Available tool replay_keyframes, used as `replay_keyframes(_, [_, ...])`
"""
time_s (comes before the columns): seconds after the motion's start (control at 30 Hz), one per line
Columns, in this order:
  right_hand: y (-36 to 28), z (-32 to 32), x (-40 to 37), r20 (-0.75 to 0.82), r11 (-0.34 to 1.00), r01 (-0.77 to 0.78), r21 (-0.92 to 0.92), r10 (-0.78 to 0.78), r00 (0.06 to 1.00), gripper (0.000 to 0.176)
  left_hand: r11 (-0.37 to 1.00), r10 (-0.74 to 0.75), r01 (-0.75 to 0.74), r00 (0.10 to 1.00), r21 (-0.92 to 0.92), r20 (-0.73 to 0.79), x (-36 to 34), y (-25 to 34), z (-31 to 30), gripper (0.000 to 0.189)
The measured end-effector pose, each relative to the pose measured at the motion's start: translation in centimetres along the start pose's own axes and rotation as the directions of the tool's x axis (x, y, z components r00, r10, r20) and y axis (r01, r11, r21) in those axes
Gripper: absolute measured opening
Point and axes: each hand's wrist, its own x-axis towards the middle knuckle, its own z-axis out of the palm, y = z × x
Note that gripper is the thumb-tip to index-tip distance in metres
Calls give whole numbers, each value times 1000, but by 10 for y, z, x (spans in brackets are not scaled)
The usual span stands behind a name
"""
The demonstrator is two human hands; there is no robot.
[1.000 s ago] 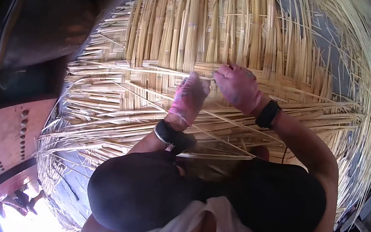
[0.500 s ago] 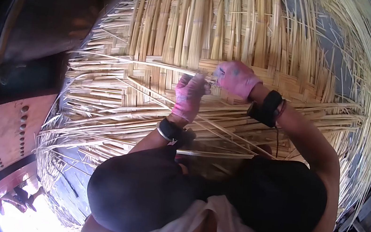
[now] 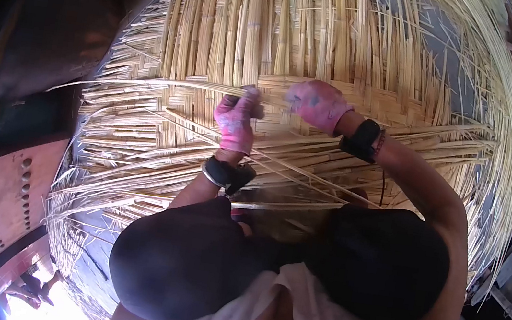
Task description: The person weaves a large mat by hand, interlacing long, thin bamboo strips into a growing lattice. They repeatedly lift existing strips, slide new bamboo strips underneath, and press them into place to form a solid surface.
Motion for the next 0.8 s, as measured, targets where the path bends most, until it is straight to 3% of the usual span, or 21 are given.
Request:
replay_keyframes(0.03, [-3, -1, -3, -8, 998, 67, 16, -67, 998, 15, 998, -19, 19, 1000, -53, 3, 5, 3, -5, 12])
replay_keyframes(0.13, [-10, 9, -11, -44, 1000, 29, -6, -29, 999, 16, 987, -160, 157, 979, -37, -129, 10, 0, -10, 13])
replay_keyframes(0.23, [-1, 15, -15, -25, 978, 41, -203, -47, 999, 17, 982, -186, 179, 973, -62, -134, 9, -6, -11, 18])
replay_keyframes(0.33, [4, 26, -21, -106, 963, 124, -237, -153, 983, 18, 965, -260, 254, 960, -69, -107, 8, -10, -17, 16])
replay_keyframes(0.43, [-5, 24, -19, -95, 999, -5, 44, 9, 995, 18, 957, -282, 275, 956, -90, -80, 13, -11, -26, 16])
replay_keyframes(0.53, [-5, 18, -16, -15, 996, -45, -71, 44, 999, 16, 963, -269, 265, 955, -46, -122, 9, -7, -19, 16])
replay_keyframes(0.63, [4, 15, -23, -35, 967, 47, -250, -58, 998, 17, 960, -275, 266, 953, -85, -126, 10, -8, -19, 17])
replay_keyframes(0.73, [4, 20, -24, 19, 897, 150, -416, -157, 987, 29, 955, -286, 269, 947, -126, -148, 13, -14, -24, 15])
replay_keyframes(0.8, [4, 23, -12, 32, 905, 190, -380, -192, 981, 25, 945, -308, 264, 919, -195, -246, 19, -15, -42, 15])
